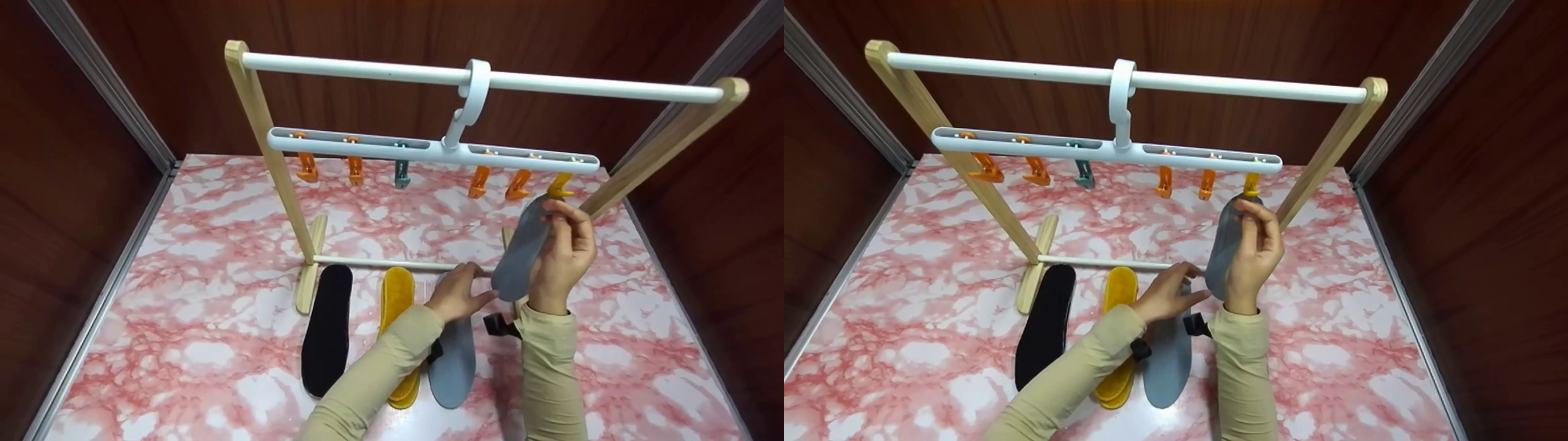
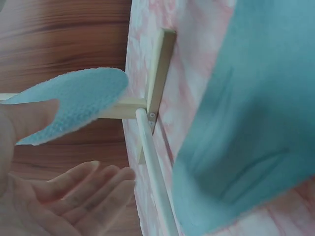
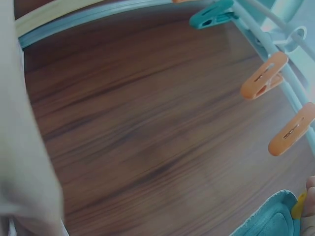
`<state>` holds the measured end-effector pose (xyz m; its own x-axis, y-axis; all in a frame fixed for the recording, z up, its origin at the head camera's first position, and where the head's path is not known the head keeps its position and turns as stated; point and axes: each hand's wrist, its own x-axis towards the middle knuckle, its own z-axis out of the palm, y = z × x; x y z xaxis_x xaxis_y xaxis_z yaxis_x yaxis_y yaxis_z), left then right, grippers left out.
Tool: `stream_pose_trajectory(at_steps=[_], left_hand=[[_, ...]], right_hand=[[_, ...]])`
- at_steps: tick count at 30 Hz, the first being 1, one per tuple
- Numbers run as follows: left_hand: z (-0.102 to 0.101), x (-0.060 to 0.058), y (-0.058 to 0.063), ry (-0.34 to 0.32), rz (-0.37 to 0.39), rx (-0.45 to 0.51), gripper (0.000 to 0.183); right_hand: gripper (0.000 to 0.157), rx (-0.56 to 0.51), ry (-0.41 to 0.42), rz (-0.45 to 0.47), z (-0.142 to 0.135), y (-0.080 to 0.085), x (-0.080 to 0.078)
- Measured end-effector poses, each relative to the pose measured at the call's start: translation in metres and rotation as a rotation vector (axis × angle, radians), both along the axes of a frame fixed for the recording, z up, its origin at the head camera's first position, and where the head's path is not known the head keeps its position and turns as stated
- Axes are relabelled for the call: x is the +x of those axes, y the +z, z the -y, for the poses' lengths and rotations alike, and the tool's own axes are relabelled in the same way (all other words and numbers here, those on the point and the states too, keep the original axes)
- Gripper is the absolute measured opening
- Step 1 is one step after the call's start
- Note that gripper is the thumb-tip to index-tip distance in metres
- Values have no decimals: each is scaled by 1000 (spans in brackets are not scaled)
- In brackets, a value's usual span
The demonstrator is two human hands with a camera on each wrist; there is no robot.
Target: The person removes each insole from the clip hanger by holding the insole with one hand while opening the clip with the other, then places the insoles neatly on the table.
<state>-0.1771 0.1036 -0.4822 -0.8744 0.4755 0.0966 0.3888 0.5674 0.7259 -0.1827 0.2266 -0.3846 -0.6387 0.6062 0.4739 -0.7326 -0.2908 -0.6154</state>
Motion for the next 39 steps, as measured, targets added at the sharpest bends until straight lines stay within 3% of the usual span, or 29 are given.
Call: stream_pose_trajectory(at_steps=[8, 14, 22, 27, 32, 39], left_hand=[[-19, -5, 10, -33, -29, 109, 48], [-26, -8, 17, -15, -61, 161, 47], [-33, -5, 22, 11, -32, 263, 48], [-35, -4, 25, 44, -31, 298, 36], [-34, -3, 26, 48, -83, 272, 21], [-32, -1, 27, 27, -147, 280, 11]], right_hand=[[18, -107, -80, 40, -5, 1, 1], [23, -104, -125, 70, -9, -1, 2], [24, -108, -137, 77, -11, -2, 1], [26, -77, -142, 106, -13, -1, 1], [27, -47, -135, 136, -15, -1, 1], [32, 94, -152, 150, -16, -3, 2]])
